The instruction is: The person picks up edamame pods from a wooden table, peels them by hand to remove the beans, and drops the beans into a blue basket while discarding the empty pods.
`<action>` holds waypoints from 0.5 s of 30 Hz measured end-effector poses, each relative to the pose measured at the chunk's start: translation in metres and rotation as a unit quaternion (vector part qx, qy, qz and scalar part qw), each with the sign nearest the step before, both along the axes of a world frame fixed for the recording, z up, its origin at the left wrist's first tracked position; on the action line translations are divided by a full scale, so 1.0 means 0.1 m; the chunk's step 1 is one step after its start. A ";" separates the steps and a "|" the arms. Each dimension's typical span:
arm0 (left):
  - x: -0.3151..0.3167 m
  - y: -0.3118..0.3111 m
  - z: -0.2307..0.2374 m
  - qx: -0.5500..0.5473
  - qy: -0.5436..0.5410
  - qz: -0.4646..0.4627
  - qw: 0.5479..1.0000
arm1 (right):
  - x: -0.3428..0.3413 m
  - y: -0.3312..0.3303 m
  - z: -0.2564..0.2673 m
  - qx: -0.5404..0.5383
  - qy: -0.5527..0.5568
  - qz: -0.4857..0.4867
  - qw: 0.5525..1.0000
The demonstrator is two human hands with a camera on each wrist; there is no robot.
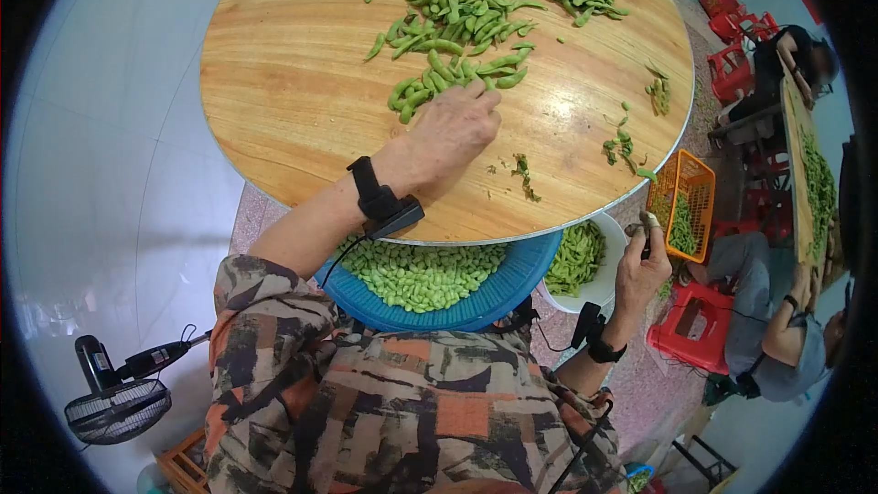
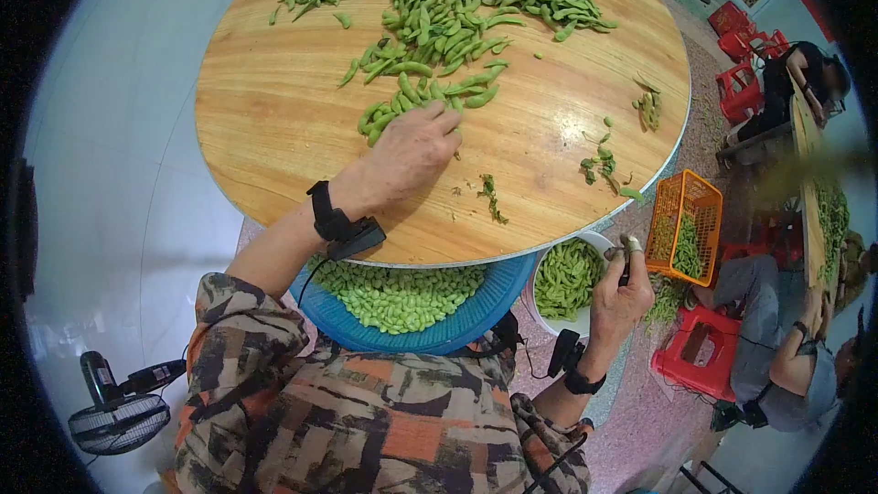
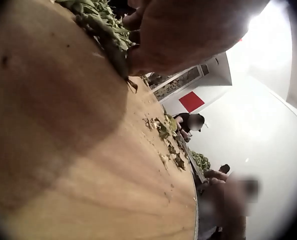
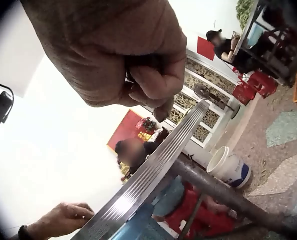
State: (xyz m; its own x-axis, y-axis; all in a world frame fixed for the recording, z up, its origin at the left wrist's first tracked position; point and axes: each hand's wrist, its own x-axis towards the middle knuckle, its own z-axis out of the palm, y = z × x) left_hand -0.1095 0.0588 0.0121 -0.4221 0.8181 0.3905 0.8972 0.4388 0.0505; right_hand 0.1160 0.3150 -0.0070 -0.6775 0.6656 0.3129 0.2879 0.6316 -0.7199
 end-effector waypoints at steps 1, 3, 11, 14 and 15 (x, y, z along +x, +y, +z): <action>0.02 0.04 0.02 -0.033 0.024 0.004 0.999 | 0.00 -0.02 0.01 -0.007 -0.001 0.002 1.000; 0.02 0.10 0.03 -0.066 0.048 0.009 0.997 | -0.01 -0.03 0.01 -0.009 -0.001 -0.001 1.000; 0.08 -0.03 0.50 0.213 -0.455 0.052 0.863 | 0.00 -0.01 -0.05 -0.012 0.024 0.005 1.000; 0.30 -0.18 0.33 0.184 -0.345 0.020 0.920 | -0.02 -0.03 -0.08 0.000 0.003 0.010 1.000; 0.38 -0.26 0.14 0.174 -0.271 -0.006 0.947 | -0.03 -0.03 -0.10 0.009 0.015 0.014 1.000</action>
State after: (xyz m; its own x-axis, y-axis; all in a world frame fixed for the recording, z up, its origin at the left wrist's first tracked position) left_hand -0.0719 0.0331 0.0265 -0.6289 0.6864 0.3653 0.7030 0.3012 0.6442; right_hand 0.1127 0.3121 -0.0169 -0.6867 0.6402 0.3445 0.2487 0.6521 -0.7161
